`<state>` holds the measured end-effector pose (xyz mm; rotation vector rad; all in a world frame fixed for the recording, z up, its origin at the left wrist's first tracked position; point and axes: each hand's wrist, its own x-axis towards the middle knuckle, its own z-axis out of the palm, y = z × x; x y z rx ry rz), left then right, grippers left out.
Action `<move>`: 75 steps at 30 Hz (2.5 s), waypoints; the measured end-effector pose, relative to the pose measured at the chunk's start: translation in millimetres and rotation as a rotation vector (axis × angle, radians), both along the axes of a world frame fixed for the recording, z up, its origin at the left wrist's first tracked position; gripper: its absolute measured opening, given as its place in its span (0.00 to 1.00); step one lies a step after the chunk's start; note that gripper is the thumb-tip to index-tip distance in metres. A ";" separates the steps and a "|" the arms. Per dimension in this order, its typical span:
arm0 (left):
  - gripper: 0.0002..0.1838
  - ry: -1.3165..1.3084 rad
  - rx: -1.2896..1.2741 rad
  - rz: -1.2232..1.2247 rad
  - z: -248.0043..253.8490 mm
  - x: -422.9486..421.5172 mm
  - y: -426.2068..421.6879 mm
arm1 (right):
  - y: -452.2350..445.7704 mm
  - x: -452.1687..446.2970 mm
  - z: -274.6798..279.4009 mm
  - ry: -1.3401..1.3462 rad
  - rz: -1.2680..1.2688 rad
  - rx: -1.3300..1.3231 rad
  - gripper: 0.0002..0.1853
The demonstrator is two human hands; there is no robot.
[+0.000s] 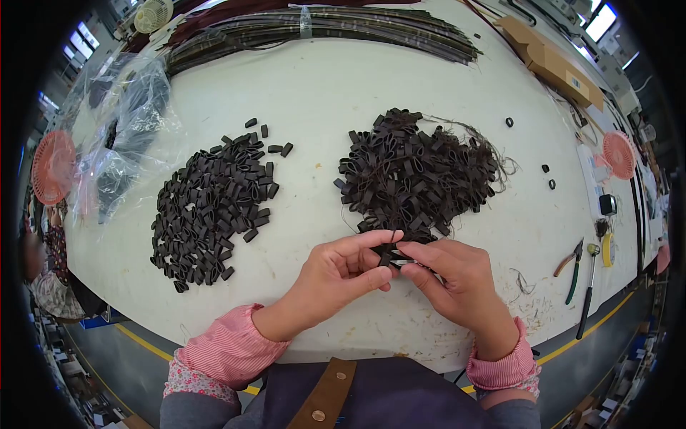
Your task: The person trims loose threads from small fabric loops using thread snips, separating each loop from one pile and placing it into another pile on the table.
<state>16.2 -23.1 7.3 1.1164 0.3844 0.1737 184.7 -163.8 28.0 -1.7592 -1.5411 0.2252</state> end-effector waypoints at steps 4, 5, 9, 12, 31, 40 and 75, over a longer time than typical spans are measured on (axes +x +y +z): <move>0.27 -0.014 0.017 0.003 -2.3 0.4 -2.2 | 1.4 -2.5 -3.7 -0.072 0.016 0.048 0.12; 0.27 -0.014 0.017 0.003 -3.0 0.4 -2.8 | 1.7 -2.8 -3.7 -0.094 0.010 0.064 0.12; 0.27 -0.011 0.019 0.018 -3.7 0.2 -3.9 | 1.9 -3.5 -5.4 -0.158 0.014 0.094 0.14; 0.27 -0.005 0.027 0.019 -1.3 1.0 -3.6 | 1.9 -4.1 -6.1 -0.226 0.002 0.109 0.15; 0.28 0.005 0.072 -0.023 -2.7 2.1 -7.5 | 2.6 -6.5 -7.0 -0.238 0.005 0.099 0.13; 0.29 -0.094 -0.162 -0.078 -0.6 -1.6 1.9 | 0.2 -3.7 -3.2 0.285 -0.028 -0.044 0.11; 0.09 0.094 1.382 0.191 6.4 -5.2 28.2 | 3.1 -1.9 -21.7 -0.051 -0.089 -0.128 0.24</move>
